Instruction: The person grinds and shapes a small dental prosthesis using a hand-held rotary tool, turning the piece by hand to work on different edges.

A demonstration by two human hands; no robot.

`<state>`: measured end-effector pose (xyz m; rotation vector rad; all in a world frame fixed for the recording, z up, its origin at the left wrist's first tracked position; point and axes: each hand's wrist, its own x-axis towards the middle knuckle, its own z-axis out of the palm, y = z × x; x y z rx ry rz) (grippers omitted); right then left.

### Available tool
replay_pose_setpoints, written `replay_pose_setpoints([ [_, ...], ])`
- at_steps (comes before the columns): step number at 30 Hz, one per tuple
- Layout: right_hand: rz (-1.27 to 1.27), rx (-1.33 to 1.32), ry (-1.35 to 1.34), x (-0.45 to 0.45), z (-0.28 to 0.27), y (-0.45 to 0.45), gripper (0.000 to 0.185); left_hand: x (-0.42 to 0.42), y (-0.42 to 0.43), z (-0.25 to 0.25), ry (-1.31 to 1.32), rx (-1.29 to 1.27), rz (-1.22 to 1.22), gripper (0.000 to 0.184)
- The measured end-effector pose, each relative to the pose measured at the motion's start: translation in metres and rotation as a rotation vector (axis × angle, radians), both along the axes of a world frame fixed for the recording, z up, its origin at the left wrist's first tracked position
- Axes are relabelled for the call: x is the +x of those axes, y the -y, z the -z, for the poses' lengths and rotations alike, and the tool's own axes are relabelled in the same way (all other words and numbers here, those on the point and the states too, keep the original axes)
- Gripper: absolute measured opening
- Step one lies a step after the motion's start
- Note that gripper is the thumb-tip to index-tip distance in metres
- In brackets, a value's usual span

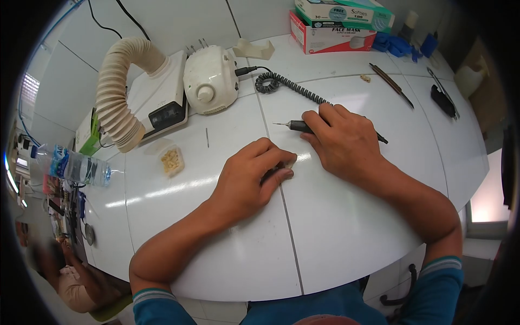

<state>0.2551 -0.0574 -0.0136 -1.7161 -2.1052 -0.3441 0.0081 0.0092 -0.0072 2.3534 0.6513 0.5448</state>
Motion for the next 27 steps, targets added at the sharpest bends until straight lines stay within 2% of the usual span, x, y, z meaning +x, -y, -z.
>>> replay_pose_setpoints([
  [6,-0.011,-0.06,0.024,0.003,-0.008,0.003,0.023,-0.01,-0.001,0.001,0.044,0.063,0.028,0.025],
  [9,-0.033,-0.069,0.024,0.006,-0.011,0.006,0.024,-0.013,-0.001,0.0,0.08,-0.003,0.029,0.027],
  [15,-0.096,-0.104,-0.083,0.009,-0.016,0.013,0.033,-0.021,-0.007,-0.005,0.236,-0.357,-0.146,0.035],
  [18,-0.129,-0.113,-0.111,0.008,-0.02,0.016,0.036,-0.026,-0.011,-0.011,0.157,-0.33,-0.103,0.037],
  [27,-0.199,-0.137,-0.144,0.007,-0.021,0.018,0.037,-0.025,-0.008,-0.008,0.165,-0.302,-0.088,0.035],
])
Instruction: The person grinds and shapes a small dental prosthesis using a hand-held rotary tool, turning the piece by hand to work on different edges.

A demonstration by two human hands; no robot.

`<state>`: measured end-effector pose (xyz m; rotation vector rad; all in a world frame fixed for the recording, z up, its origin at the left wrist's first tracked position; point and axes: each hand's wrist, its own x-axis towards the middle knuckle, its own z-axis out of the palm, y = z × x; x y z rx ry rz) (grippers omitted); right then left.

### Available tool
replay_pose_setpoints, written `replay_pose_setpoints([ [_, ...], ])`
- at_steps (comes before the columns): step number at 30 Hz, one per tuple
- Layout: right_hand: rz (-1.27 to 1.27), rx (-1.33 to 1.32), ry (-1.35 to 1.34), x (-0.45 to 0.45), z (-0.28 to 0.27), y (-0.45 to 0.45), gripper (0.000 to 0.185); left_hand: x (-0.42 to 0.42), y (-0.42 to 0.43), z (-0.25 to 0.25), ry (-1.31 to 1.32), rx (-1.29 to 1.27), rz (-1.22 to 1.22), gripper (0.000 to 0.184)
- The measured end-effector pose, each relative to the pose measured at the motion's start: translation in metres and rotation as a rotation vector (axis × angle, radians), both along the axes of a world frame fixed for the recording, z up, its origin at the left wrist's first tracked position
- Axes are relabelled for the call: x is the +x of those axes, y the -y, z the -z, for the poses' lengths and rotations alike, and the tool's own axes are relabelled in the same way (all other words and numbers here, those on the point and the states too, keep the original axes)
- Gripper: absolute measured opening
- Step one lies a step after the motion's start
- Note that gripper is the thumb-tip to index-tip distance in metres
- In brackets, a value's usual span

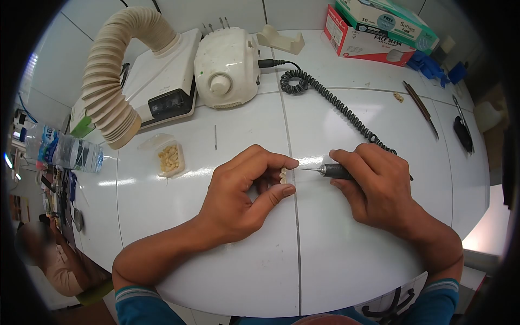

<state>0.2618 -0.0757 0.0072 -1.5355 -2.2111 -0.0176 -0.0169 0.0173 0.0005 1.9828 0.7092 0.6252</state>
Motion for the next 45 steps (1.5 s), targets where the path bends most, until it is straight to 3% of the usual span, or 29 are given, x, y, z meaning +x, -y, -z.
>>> replay_pose_setpoints([
  [9,-0.057,-0.016,0.053,-0.006,-0.004,0.005,0.037,0.002,0.005,0.003,0.064,-0.048,-0.015,0.038],
  [15,-0.035,-0.067,0.061,-0.007,-0.003,0.007,0.04,-0.001,0.006,-0.003,0.017,-0.099,0.034,0.029],
  [18,-0.037,-0.109,0.062,-0.006,-0.007,0.008,0.042,-0.002,0.014,-0.012,0.027,-0.621,-0.043,0.03],
  [45,-0.007,-0.194,0.131,-0.019,-0.015,0.01,0.038,0.004,0.015,-0.017,-0.122,-0.629,0.015,0.027],
])
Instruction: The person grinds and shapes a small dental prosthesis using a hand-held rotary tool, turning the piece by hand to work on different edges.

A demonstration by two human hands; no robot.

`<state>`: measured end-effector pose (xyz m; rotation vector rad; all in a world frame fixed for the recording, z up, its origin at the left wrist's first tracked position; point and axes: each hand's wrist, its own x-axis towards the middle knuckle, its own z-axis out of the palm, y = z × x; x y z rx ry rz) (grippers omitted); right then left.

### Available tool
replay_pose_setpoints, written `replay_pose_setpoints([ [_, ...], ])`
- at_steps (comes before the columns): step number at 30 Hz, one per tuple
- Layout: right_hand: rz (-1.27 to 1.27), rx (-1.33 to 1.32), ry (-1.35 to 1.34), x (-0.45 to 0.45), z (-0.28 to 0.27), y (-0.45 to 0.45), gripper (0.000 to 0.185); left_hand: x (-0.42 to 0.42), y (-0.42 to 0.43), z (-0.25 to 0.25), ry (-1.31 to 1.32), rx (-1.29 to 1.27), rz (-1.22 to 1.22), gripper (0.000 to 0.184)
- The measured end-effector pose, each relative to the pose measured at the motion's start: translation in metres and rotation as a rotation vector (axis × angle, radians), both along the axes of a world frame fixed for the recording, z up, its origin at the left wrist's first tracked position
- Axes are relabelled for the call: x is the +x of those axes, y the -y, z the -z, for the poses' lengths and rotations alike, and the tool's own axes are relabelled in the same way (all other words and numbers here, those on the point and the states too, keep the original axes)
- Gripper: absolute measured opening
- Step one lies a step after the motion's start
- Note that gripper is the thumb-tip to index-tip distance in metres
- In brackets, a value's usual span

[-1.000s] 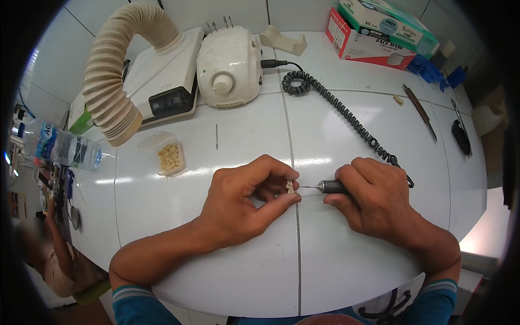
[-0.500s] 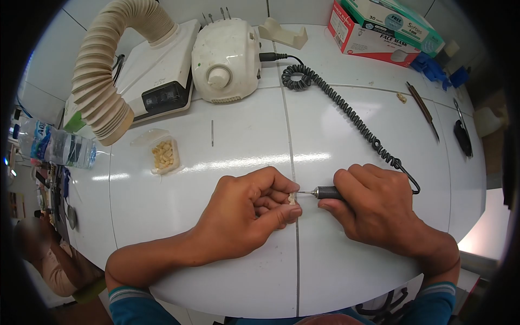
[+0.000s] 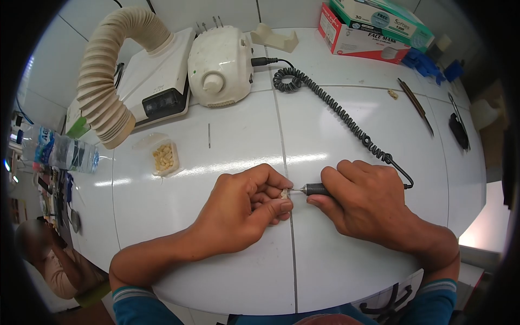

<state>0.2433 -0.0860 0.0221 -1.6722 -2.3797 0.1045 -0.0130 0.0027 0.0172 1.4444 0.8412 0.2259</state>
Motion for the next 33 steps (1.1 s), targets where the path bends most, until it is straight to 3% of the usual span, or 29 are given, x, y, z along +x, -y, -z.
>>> replay_pose_setpoints([
  [33,-0.022,0.027,0.018,0.0016,0.0031,-0.0013,0.04,0.0034,0.0007,-0.0025,-0.024,0.044,0.0,0.022],
])
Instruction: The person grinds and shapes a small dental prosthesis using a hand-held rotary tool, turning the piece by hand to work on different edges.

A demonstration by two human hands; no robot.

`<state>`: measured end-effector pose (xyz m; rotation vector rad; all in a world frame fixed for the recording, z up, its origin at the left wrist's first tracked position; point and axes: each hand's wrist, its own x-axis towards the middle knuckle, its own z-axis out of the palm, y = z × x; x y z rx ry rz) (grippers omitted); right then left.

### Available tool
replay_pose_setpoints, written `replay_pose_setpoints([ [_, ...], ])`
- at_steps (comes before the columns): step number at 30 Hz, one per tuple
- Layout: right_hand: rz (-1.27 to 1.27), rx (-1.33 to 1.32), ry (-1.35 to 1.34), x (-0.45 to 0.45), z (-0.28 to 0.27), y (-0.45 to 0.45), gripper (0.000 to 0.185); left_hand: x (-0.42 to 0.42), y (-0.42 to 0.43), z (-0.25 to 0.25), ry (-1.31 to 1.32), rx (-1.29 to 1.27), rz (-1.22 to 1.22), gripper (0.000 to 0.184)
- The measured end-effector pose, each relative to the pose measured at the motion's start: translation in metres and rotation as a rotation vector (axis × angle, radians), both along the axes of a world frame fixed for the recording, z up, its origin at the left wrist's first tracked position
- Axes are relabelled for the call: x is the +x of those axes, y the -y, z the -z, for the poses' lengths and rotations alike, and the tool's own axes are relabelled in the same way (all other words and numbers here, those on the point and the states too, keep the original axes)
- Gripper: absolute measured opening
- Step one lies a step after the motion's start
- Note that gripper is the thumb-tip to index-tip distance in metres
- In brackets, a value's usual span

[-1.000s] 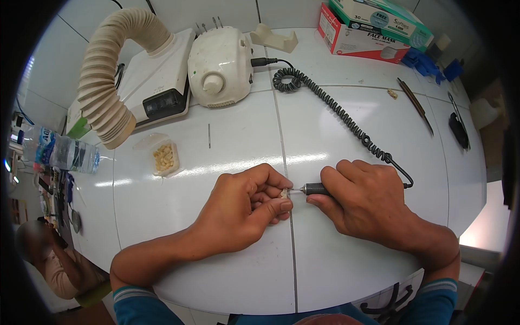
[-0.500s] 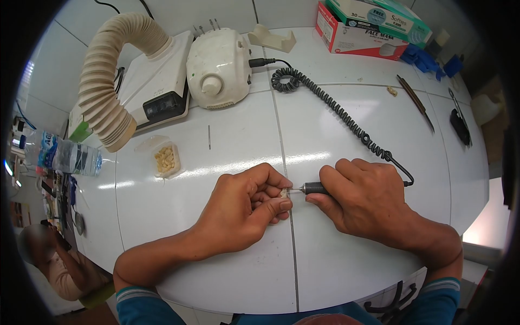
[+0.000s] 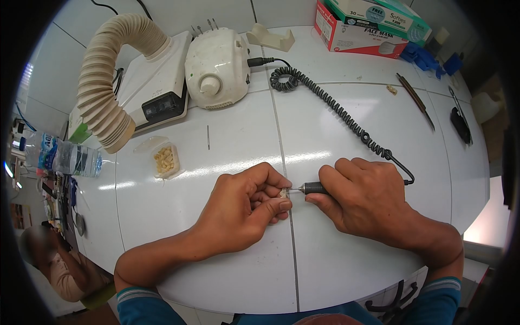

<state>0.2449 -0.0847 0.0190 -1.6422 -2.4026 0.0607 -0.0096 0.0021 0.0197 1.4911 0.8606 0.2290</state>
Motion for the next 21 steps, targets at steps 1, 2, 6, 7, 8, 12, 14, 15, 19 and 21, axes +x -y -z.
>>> replay_pose_setpoints([
  [1,0.0,-0.004,0.003,0.0002,0.0,-0.0001,0.04,0.0,0.0001,0.0003,0.001,0.002,0.0,0.022],
  [2,0.0,-0.003,0.005,0.0003,0.0001,0.0,0.039,-0.0001,0.0001,0.0007,0.002,0.003,0.0,0.022],
  [6,-0.002,0.004,0.007,0.0003,0.0001,0.0001,0.039,0.0004,0.0005,0.0003,0.002,0.006,-0.001,0.021],
  [7,-0.002,0.008,0.008,0.0003,0.0,0.0001,0.039,0.0004,0.0005,0.0,0.003,0.006,0.0,0.021],
  [8,-0.003,0.009,0.007,0.0004,-0.0001,0.0002,0.039,0.0004,0.0005,-0.0002,0.004,0.007,0.0,0.021],
  [12,-0.005,0.009,0.005,0.0004,0.0003,0.0,0.039,0.0004,0.0009,0.0003,0.012,0.004,-0.009,0.021],
  [14,-0.004,0.008,0.006,0.0005,0.0004,0.0001,0.039,0.0003,0.0012,0.0009,0.012,0.007,-0.01,0.021],
  [15,-0.004,0.008,0.007,0.0005,0.0005,0.0001,0.039,0.0002,0.0012,0.001,0.012,0.008,-0.01,0.021],
  [19,0.0,0.0,0.009,0.0005,0.0003,0.0002,0.039,-0.0001,0.0009,0.0008,0.01,0.013,-0.004,0.021],
  [21,0.0,-0.004,0.012,0.0006,0.0001,0.0001,0.039,-0.0002,0.0005,0.0003,0.007,0.016,0.0,0.021],
])
